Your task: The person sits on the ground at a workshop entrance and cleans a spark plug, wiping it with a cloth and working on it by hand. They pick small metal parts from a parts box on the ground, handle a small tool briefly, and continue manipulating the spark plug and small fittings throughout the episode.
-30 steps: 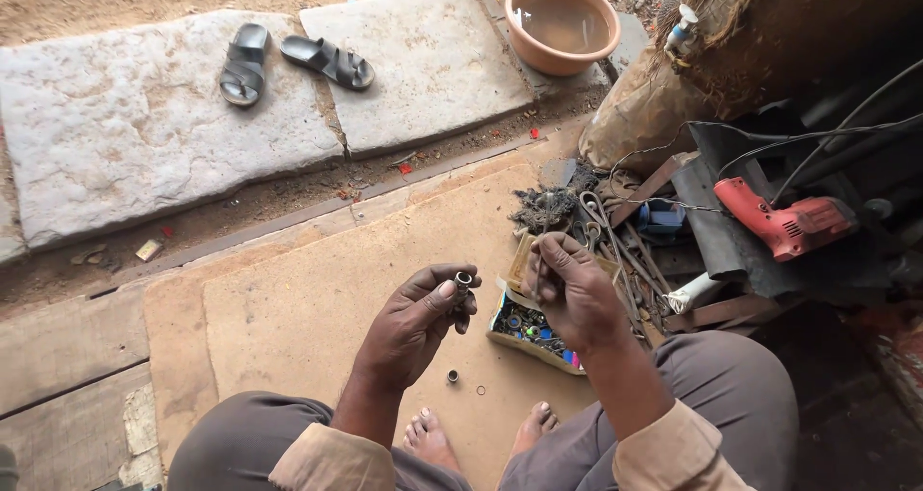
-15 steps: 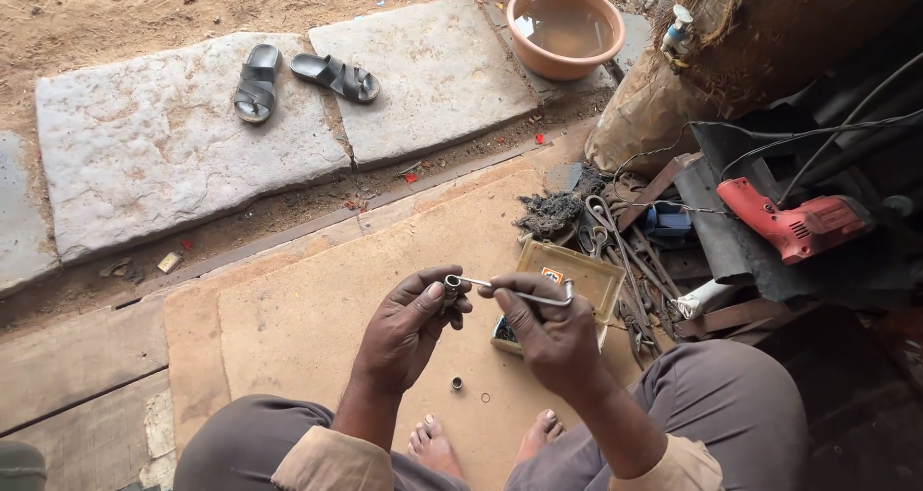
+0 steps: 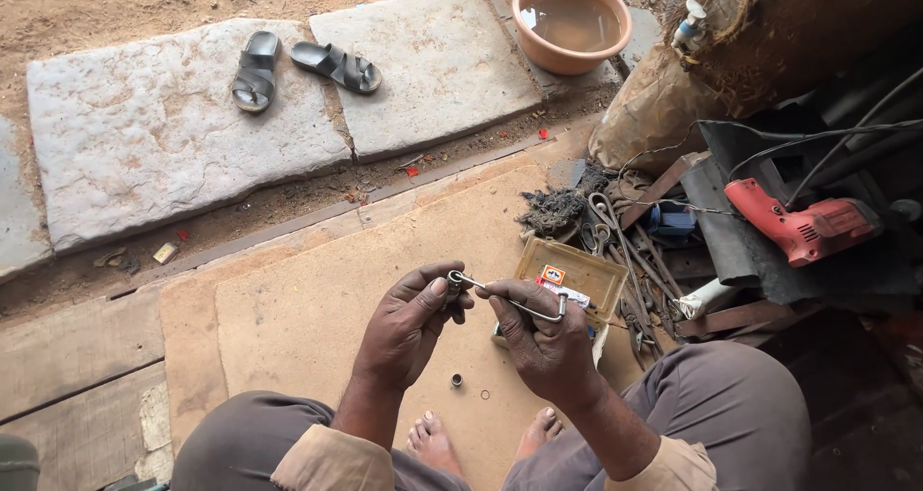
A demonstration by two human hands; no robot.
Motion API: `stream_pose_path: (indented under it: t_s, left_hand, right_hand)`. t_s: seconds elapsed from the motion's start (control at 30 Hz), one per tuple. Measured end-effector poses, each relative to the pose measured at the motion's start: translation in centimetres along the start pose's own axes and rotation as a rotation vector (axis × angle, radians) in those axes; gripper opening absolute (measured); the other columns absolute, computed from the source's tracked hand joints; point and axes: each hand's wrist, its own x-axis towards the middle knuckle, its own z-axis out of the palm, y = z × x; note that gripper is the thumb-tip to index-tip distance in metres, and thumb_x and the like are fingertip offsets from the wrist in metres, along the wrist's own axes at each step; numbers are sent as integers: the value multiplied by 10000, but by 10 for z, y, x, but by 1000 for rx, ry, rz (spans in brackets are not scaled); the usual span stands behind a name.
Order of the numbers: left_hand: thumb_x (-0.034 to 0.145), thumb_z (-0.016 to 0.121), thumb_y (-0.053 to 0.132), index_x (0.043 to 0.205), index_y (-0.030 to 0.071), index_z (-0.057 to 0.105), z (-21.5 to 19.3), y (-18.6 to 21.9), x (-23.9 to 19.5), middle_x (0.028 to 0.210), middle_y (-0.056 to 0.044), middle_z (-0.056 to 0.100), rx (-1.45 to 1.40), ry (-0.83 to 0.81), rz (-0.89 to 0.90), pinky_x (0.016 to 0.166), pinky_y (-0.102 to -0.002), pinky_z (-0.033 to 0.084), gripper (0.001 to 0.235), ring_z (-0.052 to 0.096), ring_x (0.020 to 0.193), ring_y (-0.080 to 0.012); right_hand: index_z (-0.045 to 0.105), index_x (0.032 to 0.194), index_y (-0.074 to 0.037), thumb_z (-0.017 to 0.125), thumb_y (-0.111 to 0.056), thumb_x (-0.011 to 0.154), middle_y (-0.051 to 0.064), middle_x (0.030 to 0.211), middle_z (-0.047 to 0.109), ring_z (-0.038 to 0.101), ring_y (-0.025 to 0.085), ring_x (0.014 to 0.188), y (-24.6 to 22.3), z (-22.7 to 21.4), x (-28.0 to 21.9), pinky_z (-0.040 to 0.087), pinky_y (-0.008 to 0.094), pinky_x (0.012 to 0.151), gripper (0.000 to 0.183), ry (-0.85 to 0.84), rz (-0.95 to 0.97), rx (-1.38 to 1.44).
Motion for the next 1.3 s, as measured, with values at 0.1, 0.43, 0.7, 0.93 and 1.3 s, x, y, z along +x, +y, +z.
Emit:
stream_pose_path:
  t_s: [0.1, 0.43, 0.7, 0.93, 1.3]
  left_hand:
    - [1033, 581, 154, 1305, -73, 607, -2, 0, -1, 1067, -152, 703, -3, -5, 5, 829, -345, 531, 355, 676, 971, -214]
    - [1031, 585, 147, 1306, -63, 600, 1, 0, -1, 1070, -148, 702, -16, -7, 10, 833, -349, 532, 347, 677, 971, -213]
    - [1016, 576, 133, 1298, -51, 593, -5, -6, 1, 1116, -171, 703, -61, 4, -34, 803, -339, 520, 337, 671, 940, -207]
    - [996, 550, 136, 1260, -53, 603, -9, -17, 5, 1087, -167, 704, -56, 71, -136, 759, -339, 523, 330, 664, 885, -204]
    - [950, 546, 175, 1124, -71, 634, -15, -25, 3, 934, -153, 703, -43, 179, -209, 582, -307, 474, 313, 616, 732, -189]
  right_hand:
    - [709, 1140, -31, 665, -72, 992, 78, 976, 799, 748, 78, 812, -2, 2, 0, 598, 238, 659, 160, 4, -54, -11]
    - [715, 1131, -15, 655, -70, 994, 99, 993, 807, 738, 115, 852, 11, 5, -4, 594, 246, 716, 159, 27, 68, 89]
    - [682, 1089, -4, 591, -165, 1048, 98, 951, 773, 717, 122, 906, 23, -14, 10, 578, 270, 833, 189, 137, 154, 211]
    - [752, 960, -48, 608, -270, 1001, 68, 847, 783, 710, 141, 797, 81, -31, 27, 553, 313, 740, 268, 18, 439, -184]
    - [738, 1161, -102, 662, -226, 921, 172, 1219, 712, 667, 340, 1168, 252, -5, -19, 526, 457, 996, 281, -456, 818, -1028]
